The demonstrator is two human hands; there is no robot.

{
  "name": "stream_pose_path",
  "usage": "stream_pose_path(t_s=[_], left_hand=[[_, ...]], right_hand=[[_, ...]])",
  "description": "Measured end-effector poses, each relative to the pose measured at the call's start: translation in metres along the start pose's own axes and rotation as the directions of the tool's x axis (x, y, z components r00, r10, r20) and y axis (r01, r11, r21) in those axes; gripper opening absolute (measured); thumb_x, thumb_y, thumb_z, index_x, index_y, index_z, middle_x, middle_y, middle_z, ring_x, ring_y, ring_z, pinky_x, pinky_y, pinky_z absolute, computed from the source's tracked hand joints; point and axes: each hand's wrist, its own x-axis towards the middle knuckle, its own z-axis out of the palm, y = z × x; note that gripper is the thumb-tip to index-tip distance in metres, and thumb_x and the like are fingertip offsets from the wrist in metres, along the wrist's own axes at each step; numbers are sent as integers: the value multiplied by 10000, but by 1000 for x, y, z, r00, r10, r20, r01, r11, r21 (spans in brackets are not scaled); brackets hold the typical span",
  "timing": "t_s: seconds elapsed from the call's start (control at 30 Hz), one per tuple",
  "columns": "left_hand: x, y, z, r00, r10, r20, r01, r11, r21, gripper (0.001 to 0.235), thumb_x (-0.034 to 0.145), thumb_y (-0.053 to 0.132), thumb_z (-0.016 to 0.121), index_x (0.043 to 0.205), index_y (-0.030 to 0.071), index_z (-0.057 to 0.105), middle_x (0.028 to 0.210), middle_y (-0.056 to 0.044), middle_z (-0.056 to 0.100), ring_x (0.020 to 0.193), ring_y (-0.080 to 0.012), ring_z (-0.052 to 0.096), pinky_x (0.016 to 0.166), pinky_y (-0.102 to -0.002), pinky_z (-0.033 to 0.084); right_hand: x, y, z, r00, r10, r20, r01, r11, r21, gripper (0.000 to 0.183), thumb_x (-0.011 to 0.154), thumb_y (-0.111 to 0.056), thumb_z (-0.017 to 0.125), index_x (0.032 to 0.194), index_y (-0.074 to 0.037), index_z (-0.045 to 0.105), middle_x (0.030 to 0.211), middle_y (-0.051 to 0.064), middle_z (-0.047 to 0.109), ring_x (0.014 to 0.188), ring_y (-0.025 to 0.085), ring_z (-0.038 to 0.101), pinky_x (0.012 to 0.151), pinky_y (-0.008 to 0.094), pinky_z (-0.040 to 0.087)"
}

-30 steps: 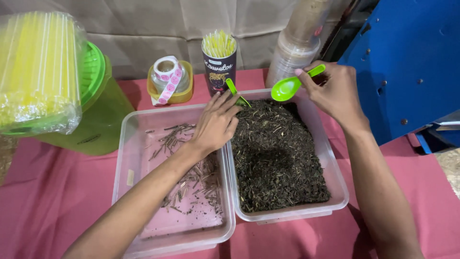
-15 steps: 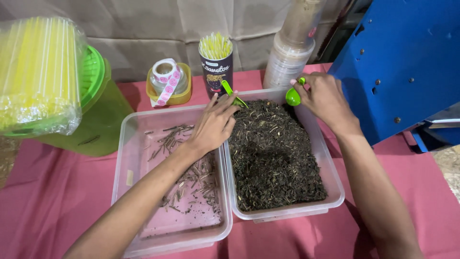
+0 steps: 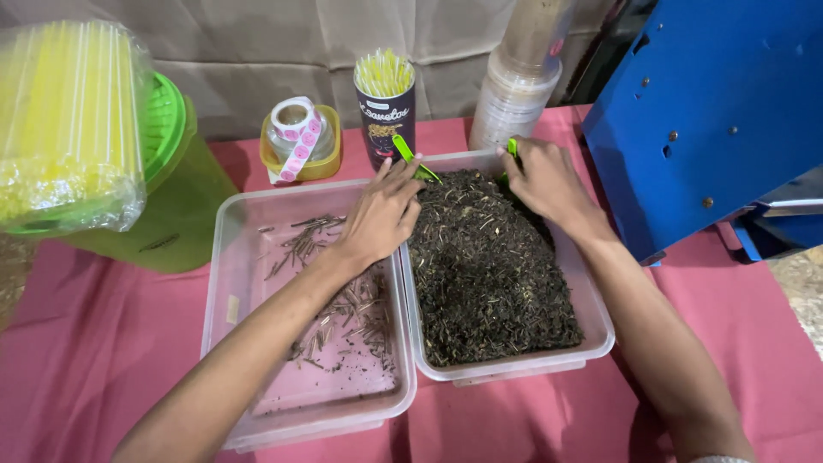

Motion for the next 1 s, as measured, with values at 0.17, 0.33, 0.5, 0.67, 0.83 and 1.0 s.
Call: stream_pose_path(t_s=[0.17,0.33,0.5,0.67,0.83,1.0], left_hand=[[0,4,-3,1000,7,-30,-7,1000,19,257,896,92,574,1107,93,721,1415,-192,630,1248,-406,630,1131,-557,419],[2,0,-1,997,34,-74,-24,991,133,224,900,139,606,1071,152,750,1311,-136,696,1199,-332,659,1059,-486,480],[-1,-2,-1,989,77,-123,-61,990,126,205,886,107,624,1029,158,761,1124,-100,699,1062,-312,645,839,-406,532],[-2,-11,5,993,85,-83,-79,995,67,187,889,103,640,1024,169,750,1054,-64,689,1059,-289,620,825,-388,534],[1,-16,12,995,90,-36,-89,995,35,184,884,124,670,1042,158,756,1049,-87,705,1083,-318,637,829,-424,531],[13,1,-1,990,73,121,-77,996,35,117,915,151,679,979,117,771,999,-116,721,1002,-307,690,832,-413,515]], right_hand=[[-5,-13,-5,997,-71,-37,76,985,156,244,1037,-195,585,858,-44,653,746,211,654,766,422,685,673,497,513],[-6,-10,-5,985,-135,-110,159,954,253,209,1044,-125,607,864,-20,628,710,234,608,710,408,658,645,456,503],[-7,0,7,936,-228,-270,288,934,210,165,1067,-82,619,910,-33,617,709,210,571,696,420,623,629,454,490],[-7,-11,1,896,-264,-358,335,930,154,184,1094,-90,640,924,-26,610,754,182,550,719,395,614,642,441,495],[-8,-15,-5,876,-268,-401,344,930,132,141,1105,-93,632,988,-14,630,816,190,559,783,414,634,668,464,511],[-8,-12,-3,891,-263,-371,343,925,166,173,1102,-99,630,947,-23,619,800,192,569,763,431,634,652,479,508]])
